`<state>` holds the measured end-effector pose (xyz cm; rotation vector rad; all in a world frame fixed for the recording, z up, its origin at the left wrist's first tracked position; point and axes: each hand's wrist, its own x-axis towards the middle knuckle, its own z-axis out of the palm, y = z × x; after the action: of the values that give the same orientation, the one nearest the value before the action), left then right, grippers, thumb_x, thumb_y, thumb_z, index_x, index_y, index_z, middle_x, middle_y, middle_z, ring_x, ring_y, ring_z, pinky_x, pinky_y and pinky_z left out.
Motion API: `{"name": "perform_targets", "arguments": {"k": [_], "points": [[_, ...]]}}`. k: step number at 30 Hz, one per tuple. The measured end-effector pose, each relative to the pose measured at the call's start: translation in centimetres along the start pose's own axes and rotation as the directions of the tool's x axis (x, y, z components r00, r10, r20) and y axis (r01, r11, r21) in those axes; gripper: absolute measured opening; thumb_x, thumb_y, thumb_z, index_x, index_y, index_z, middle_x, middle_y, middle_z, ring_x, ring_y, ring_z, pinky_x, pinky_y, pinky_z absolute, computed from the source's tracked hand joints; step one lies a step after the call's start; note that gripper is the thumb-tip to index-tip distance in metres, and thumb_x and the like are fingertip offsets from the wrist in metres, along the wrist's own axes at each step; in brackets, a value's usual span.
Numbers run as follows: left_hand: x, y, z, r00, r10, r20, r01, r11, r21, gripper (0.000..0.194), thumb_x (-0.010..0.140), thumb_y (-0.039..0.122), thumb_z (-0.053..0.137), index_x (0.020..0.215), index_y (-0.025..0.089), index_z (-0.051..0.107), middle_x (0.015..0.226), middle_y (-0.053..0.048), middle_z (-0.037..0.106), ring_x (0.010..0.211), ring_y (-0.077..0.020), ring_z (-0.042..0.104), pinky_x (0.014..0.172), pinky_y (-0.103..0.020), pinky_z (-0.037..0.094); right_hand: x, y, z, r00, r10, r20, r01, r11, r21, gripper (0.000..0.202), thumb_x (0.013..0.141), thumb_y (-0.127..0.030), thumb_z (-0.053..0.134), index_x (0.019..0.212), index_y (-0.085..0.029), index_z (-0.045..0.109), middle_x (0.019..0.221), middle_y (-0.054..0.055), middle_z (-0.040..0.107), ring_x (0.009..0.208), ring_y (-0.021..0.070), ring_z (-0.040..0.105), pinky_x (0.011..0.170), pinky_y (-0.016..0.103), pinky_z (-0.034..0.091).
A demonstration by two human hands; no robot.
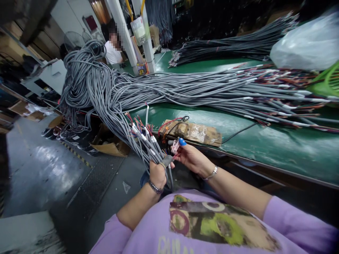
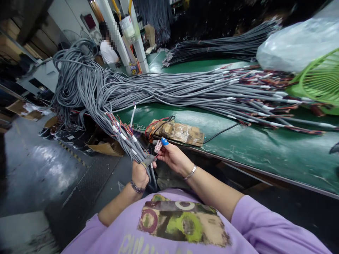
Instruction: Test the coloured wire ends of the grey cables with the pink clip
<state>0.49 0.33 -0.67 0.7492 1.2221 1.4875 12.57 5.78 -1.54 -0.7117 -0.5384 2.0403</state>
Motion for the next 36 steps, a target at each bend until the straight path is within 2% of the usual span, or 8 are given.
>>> {"name": "perform_targets", "arguments": {"k": [6, 10, 15, 19, 25, 29, 32, 36], "points": [[0.2, -0.2, 0.0, 1.000, -0.016, 0.015, 0.016, 1.000, 0.025, 0.019, 0.065, 0.025, 0.071, 0.055, 0.015, 0.058, 0.046, 0.000, 0.059, 0.044, -0.0105, 0.053, 0.049, -0.023, 0.041, 0.4, 0.2, 0.3, 0.999, -0.027, -0.045, 0.030, 0.998, 0.057, 0.026, 0.076, -0.043, 0.071, 0.082, -0.017, 0.070, 0.069, 0.000, 0.065, 0.061, 0.0097, 0.055, 0.059, 0.022, 0.046], [0.2, -0.4, 0.0, 0.999, -0.020, 0.036, 0.018, 0.999, 0.043, 0.021, 0.065, 0.026, 0.072, 0.053, 0.014, 0.060, 0.046, 0.000, 0.058, 0.043, -0.0099, 0.052, 0.048, -0.023, 0.040, 0.2, 0.4, 0.2, 0.999, -0.032, 0.010, 0.031, 0.999, 0.041, 0.032, 0.077, -0.050, 0.067, 0.082, -0.018, 0.068, 0.073, 0.001, 0.066, 0.062, 0.0110, 0.056, 0.058, 0.023, 0.047], [-0.2, -0.1, -0.2, 1.000, -0.020, 0.017, 0.019, 1.000, 0.019, 0.019, 0.064, 0.027, 0.073, 0.056, 0.016, 0.060, 0.045, 0.001, 0.058, 0.042, -0.0108, 0.052, 0.048, -0.024, 0.042, -0.8, -0.2, -0.8, 0.989, 0.140, 0.054, -0.132, 0.984, -0.118, 0.044, 0.076, -0.060, 0.062, 0.076, -0.016, 0.066, 0.069, 0.004, 0.064, 0.060, 0.0115, 0.057, 0.057, 0.024, 0.050], [-0.8, -0.1, -1.0, 1.000, -0.019, 0.015, 0.017, 0.994, 0.107, 0.022, 0.065, 0.031, 0.073, 0.055, 0.016, 0.060, 0.048, 0.000, 0.059, 0.044, -0.0119, 0.054, 0.050, -0.025, 0.042, -1.7, -1.0, -1.3, 0.975, 0.213, 0.064, -0.188, 0.941, -0.280, 0.039, 0.075, -0.054, 0.067, 0.076, -0.015, 0.066, 0.074, 0.006, 0.066, 0.061, 0.0117, 0.058, 0.056, 0.024, 0.051], [-1.3, -0.4, -2.3, 0.984, 0.031, 0.176, -0.080, 0.957, 0.279, 0.024, 0.071, 0.032, 0.070, 0.055, 0.015, 0.066, 0.053, -0.003, 0.063, 0.053, -0.0138, 0.057, 0.057, -0.025, 0.043, -2.3, -1.5, 0.2, 0.983, 0.130, 0.129, -0.035, 0.826, -0.563, 0.031, 0.064, -0.041, 0.079, 0.067, -0.016, 0.060, 0.059, 0.000, 0.064, 0.055, 0.0105, 0.055, 0.056, 0.023, 0.043], [-1.0, 0.6, -2.8, 0.924, -0.101, 0.368, -0.043, 0.931, 0.362, 0.019, 0.069, 0.031, 0.072, 0.061, 0.015, 0.069, 0.055, -0.004, 0.065, 0.053, -0.0152, 0.059, 0.058, -0.026, 0.046, -2.9, -1.3, 1.1, 0.950, 0.117, 0.290, 0.109, 0.745, -0.658, 0.031, 0.069, -0.043, 0.074, 0.064, -0.017, 0.058, 0.055, 0.000, 0.064, 0.055, 0.0138, 0.058, 0.058, 0.026, 0.043], [-0.7, 1.2, -3.0, 0.869, -0.199, 0.453, -0.011, 0.907, 0.420, 0.018, 0.068, 0.030, 0.072, 0.061, 0.014, 0.069, 0.055, -0.004, 0.066, 0.050, -0.0148, 0.058, 0.055, -0.026, 0.046, -3.2, -1.0, 0.9, 0.937, 0.119, 0.328, 0.145, 0.721, -0.677, 0.029, 0.072, -0.044, 0.071, 0.068, -0.017, 0.060, 0.059, 0.000, 0.066, 0.057, 0.0149, 0.059, 0.058, 0.027, 0.044], [-0.5, 0.9, -3.1, 0.932, -0.131, 0.338, 0.000, 0.933, 0.361, 0.020, 0.067, 0.032, 0.072, 0.061, 0.013, 0.068, 0.053, -0.004, 0.065, 0.049, -0.0142, 0.057, 0.052, -0.025, 0.046, -3.1, -0.9, -0.2, 0.978, 0.009, 0.208, 0.129, 0.760, -0.637, 0.032, 0.073, -0.047, 0.070, 0.070, -0.016, 0.063, 0.063, 0.001, 0.065, 0.059, 0.0119, 0.057, 0.059, 0.024, 0.044]]}}
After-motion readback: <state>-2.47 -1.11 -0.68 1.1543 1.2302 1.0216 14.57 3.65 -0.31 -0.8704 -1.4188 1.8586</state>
